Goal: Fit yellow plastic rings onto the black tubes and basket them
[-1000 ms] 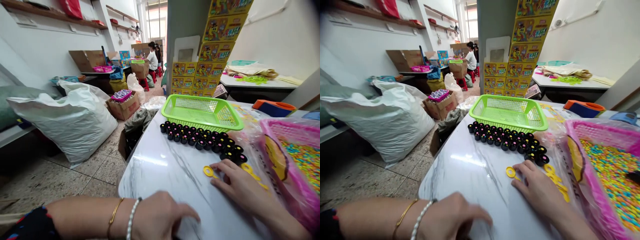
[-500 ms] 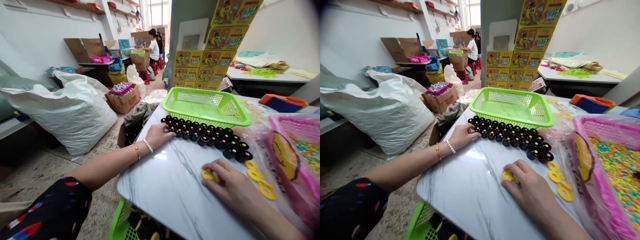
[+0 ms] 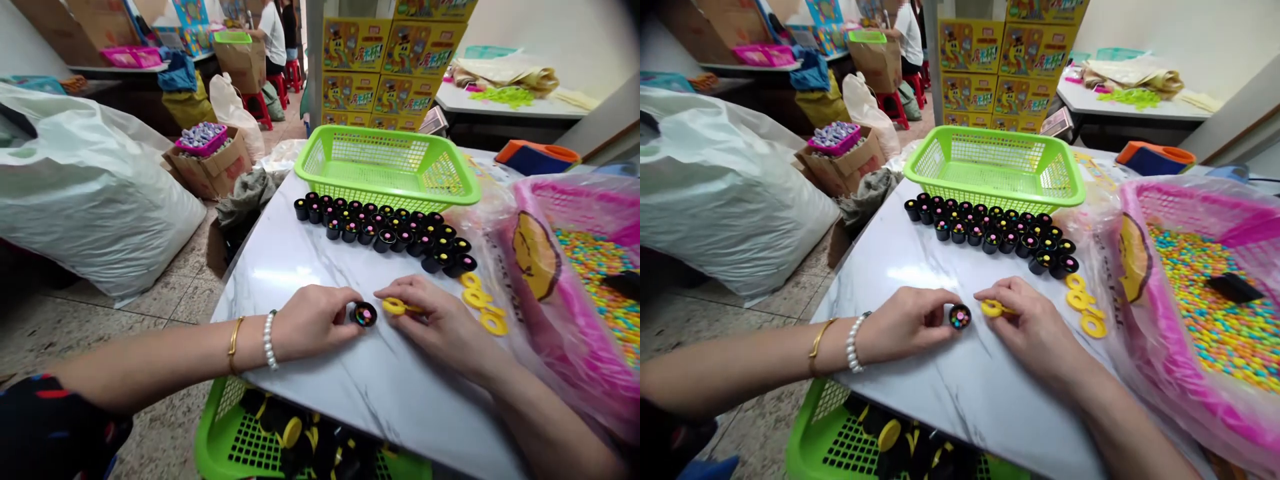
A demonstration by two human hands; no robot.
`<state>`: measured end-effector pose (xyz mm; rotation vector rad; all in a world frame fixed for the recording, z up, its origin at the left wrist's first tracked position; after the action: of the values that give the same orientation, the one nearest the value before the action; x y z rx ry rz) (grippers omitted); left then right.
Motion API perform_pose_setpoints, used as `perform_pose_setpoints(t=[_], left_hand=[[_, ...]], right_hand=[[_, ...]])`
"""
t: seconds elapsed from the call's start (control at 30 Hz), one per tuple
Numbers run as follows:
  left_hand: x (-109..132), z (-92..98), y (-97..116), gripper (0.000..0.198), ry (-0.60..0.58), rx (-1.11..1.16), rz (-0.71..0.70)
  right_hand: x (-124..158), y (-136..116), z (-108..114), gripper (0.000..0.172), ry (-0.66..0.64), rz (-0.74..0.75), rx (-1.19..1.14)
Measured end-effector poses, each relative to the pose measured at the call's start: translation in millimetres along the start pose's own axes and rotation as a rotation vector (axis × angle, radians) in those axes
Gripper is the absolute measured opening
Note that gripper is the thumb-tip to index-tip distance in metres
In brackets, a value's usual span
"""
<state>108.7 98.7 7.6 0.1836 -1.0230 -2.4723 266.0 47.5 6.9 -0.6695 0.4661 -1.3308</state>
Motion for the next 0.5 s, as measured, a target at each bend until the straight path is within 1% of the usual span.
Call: perform_pose_setpoints(t=[0.07,0.1,0.17,0.2,0.27,0.33,0.37,0.47,0.5], left_hand=[[-3.4,-4.1,-4.5,0.030,0.004,0.021,0.015],[-4.1,-4.2,-6.6,0.030,0.014,0.029,0.020],[-3.8,-3.1,-9.2,0.034,0.027,0.037,0.021],[-3.4,-2.5,-9.6,0.036,0.029,0.038,0.020],[-2.9,-1.7,-9.3,0.040,0.026,0.038,0.014],[-3.6,-1.4,-8.8,0.038,0.021,0.044,0.010],[-4.4,-1.6,-8.8,0.035,0.018,0.052,0.008],[-6.7,-1.8,-9.1,0.030,0.015,0.071,0.005],[-7.2,-1.9,-9.1,0.030,0.013,0.069,0.003]], right_hand=[[2.4,-3.6,-0.9,0.045,-0.123,0.046,0.024],[3.9,-4.2,0.1,0.051,-0.157,0.052,0.038],[5.9,-4.0,3.9,0.056,-0.152,0.044,0.080],[6.1,-4.0,5.0,0.052,-0.130,0.043,0.109],[5.2,-4.6,3.8,0.038,-0.086,0.059,0.182],[3.5,-6.2,-0.5,0.019,-0.064,0.100,0.247],[2.7,-7.1,-2.3,0.013,-0.055,0.123,0.268],[0.9,-6.8,-1.1,0.013,-0.017,0.139,0.298],[0.5,-5.6,1.0,0.018,-0.005,0.123,0.301]])
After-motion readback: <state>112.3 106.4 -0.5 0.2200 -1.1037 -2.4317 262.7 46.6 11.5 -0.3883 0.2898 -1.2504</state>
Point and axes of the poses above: each hand's wrist, its own x-axis away from the middle knuckle, its own z-axis out of the back of the hand, y = z × x, the point moved 7 cm from there along -x, towards the middle knuckle, and after that the axes turned 9 degrees about -y, right-handed, at the moved point
